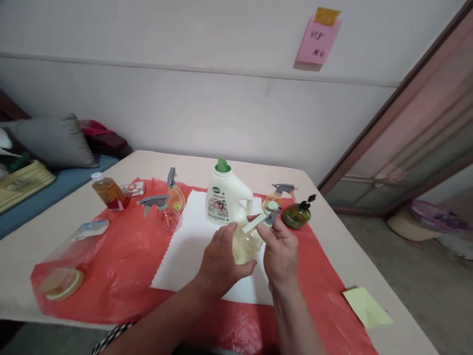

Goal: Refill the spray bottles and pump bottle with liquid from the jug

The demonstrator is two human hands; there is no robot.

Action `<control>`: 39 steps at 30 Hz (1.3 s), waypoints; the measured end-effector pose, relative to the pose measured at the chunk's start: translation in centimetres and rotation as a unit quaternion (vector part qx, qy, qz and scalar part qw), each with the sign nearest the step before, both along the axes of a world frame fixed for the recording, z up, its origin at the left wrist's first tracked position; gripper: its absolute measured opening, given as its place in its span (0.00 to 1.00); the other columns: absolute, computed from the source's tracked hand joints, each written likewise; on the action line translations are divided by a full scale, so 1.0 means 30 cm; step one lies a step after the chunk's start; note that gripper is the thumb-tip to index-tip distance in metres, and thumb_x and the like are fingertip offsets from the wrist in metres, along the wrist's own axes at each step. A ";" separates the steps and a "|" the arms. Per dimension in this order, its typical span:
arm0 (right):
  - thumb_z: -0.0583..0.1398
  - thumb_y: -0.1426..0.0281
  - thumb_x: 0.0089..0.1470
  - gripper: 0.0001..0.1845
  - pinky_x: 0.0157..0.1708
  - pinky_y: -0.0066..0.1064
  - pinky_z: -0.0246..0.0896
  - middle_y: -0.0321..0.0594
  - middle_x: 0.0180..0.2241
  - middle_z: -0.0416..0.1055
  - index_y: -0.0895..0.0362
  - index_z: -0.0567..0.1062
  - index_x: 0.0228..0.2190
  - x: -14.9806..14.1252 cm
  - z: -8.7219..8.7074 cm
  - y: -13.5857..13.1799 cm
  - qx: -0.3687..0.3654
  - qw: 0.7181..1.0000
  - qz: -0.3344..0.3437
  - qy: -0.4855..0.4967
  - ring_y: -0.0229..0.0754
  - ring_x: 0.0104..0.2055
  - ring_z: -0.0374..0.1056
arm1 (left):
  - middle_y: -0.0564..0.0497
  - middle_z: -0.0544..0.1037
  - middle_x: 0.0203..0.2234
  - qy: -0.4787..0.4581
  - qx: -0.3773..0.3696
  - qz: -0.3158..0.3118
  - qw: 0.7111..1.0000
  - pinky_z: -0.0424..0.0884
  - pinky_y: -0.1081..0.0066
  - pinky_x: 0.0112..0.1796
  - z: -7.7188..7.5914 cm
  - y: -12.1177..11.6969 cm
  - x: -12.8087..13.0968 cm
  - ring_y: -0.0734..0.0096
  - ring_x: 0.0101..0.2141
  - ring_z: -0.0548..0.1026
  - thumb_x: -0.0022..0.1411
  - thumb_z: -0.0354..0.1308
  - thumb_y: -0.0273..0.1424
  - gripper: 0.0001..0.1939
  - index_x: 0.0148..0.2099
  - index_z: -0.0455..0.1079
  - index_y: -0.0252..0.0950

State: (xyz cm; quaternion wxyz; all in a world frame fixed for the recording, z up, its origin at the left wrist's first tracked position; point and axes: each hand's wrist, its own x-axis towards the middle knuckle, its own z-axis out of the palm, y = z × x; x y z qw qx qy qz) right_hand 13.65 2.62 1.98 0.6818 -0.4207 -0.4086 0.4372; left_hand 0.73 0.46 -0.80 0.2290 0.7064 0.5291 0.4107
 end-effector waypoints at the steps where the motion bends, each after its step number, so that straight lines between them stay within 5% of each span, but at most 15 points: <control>1: 0.69 0.62 0.46 0.13 0.47 0.45 0.67 0.42 0.36 0.79 0.53 0.80 0.35 0.014 0.006 -0.005 -0.004 1.000 0.024 0.009 0.49 0.41 0.74 | 0.42 0.76 0.48 -0.048 -0.065 -0.038 0.996 0.72 0.51 0.49 0.016 -0.004 -0.005 0.50 0.47 0.75 0.43 0.72 0.35 0.42 0.59 0.60 0.38; 3: 0.69 0.57 0.44 0.15 0.44 0.48 0.68 0.42 0.34 0.78 0.51 0.80 0.34 0.043 0.017 -0.013 -0.011 0.996 0.072 0.047 0.50 0.37 0.74 | 0.47 0.77 0.43 -0.180 -0.209 -0.154 0.949 0.74 0.58 0.44 0.048 -0.016 -0.014 0.57 0.42 0.76 0.40 0.72 0.36 0.38 0.54 0.64 0.39; 7: 0.63 0.45 0.48 0.22 0.38 0.48 0.69 0.40 0.29 0.72 0.48 0.78 0.34 0.099 0.034 -0.011 0.001 0.987 0.106 0.120 0.48 0.32 0.70 | 0.50 0.76 0.34 -0.406 -0.391 -0.410 0.717 0.71 0.68 0.38 0.098 -0.042 -0.031 0.68 0.34 0.75 0.41 0.67 0.32 0.25 0.44 0.70 0.36; 9: 0.60 0.46 0.53 0.20 0.37 0.44 0.68 0.39 0.30 0.71 0.48 0.77 0.35 0.128 0.039 0.002 0.007 0.984 0.078 0.160 0.46 0.33 0.68 | 0.50 0.76 0.32 -0.415 -0.418 -0.461 0.664 0.70 0.70 0.37 0.115 -0.047 -0.045 0.71 0.32 0.74 0.42 0.65 0.29 0.20 0.42 0.71 0.36; 11: 0.59 0.50 0.56 0.18 0.36 0.39 0.66 0.39 0.32 0.70 0.49 0.77 0.36 0.163 0.043 0.021 0.008 0.978 0.038 0.203 0.43 0.34 0.68 | 0.51 0.76 0.33 -0.372 -0.438 -0.444 0.688 0.70 0.70 0.36 0.122 -0.040 -0.068 0.71 0.32 0.75 0.41 0.66 0.27 0.22 0.42 0.71 0.36; 16: 0.62 0.53 0.52 0.17 0.29 0.32 0.61 0.35 0.28 0.66 0.54 0.75 0.32 0.278 0.038 0.065 0.025 0.972 -0.063 0.224 0.36 0.27 0.61 | 0.47 0.75 0.43 -0.074 -0.387 -0.221 0.892 0.71 0.63 0.43 0.089 0.031 -0.151 0.58 0.43 0.75 0.35 0.74 0.35 0.39 0.51 0.66 0.37; 18: 0.60 0.49 0.50 0.20 0.27 0.32 0.60 0.35 0.28 0.67 0.53 0.74 0.32 0.310 0.020 0.078 -0.005 0.989 -0.098 0.113 0.36 0.27 0.62 | 0.44 0.73 0.47 -0.018 -0.338 -0.129 0.932 0.70 0.63 0.44 0.066 0.068 -0.183 0.55 0.46 0.73 0.37 0.73 0.38 0.39 0.53 0.65 0.37; 20: 0.60 0.48 0.48 0.22 0.27 0.34 0.62 0.36 0.29 0.71 0.53 0.73 0.34 0.317 -0.022 0.094 -0.076 0.991 -0.100 -0.044 0.39 0.27 0.66 | 0.44 0.72 0.48 -0.049 -0.313 -0.075 0.945 0.70 0.65 0.43 0.042 0.099 -0.212 0.58 0.46 0.72 0.41 0.72 0.38 0.37 0.53 0.63 0.38; 25: 0.65 0.57 0.50 0.16 0.28 0.37 0.66 0.34 0.18 0.68 0.56 0.72 0.23 0.234 -0.214 0.156 -0.242 0.932 -0.049 -0.264 0.41 0.22 0.67 | 0.47 0.72 0.45 -0.081 -0.299 0.017 0.951 0.69 0.71 0.39 -0.030 0.146 -0.280 0.66 0.43 0.73 0.44 0.68 0.31 0.34 0.53 0.59 0.38; 29: 0.63 0.60 0.58 0.14 0.42 0.39 0.69 0.35 0.29 0.74 0.58 0.74 0.29 0.177 -0.318 0.172 -0.289 0.871 -0.058 -0.392 0.38 0.34 0.71 | 0.49 0.73 0.45 -0.041 -0.297 0.034 0.953 0.68 0.71 0.38 -0.092 0.155 -0.330 0.67 0.39 0.74 0.41 0.66 0.26 0.34 0.51 0.58 0.39; 33: 0.69 0.65 0.47 0.11 0.51 0.57 0.63 0.50 0.33 0.77 0.57 0.74 0.24 0.160 -0.289 0.142 -0.268 0.839 -0.070 -0.469 0.58 0.45 0.73 | 0.47 0.74 0.45 -0.021 -0.294 0.032 0.955 0.69 0.67 0.41 -0.116 0.152 -0.373 0.60 0.42 0.75 0.39 0.69 0.29 0.38 0.54 0.59 0.38; 35: 0.68 0.64 0.46 0.10 0.53 0.61 0.59 0.56 0.38 0.78 0.57 0.77 0.30 0.139 -0.256 0.129 -0.229 0.842 -0.071 -0.483 0.65 0.50 0.71 | 0.42 0.72 0.52 -0.019 -0.288 0.036 0.957 0.68 0.63 0.46 -0.106 0.149 -0.382 0.53 0.49 0.74 0.38 0.71 0.31 0.45 0.59 0.57 0.37; 39: 0.60 0.54 0.53 0.27 0.56 0.52 0.62 0.55 0.51 0.75 0.57 0.74 0.50 0.045 -0.229 0.130 -0.130 0.879 -0.014 -0.459 0.57 0.54 0.71 | 0.35 0.63 0.62 -0.047 -0.236 0.062 0.969 0.63 0.56 0.57 -0.042 0.134 -0.352 0.47 0.61 0.64 0.41 0.72 0.35 0.54 0.67 0.50 0.35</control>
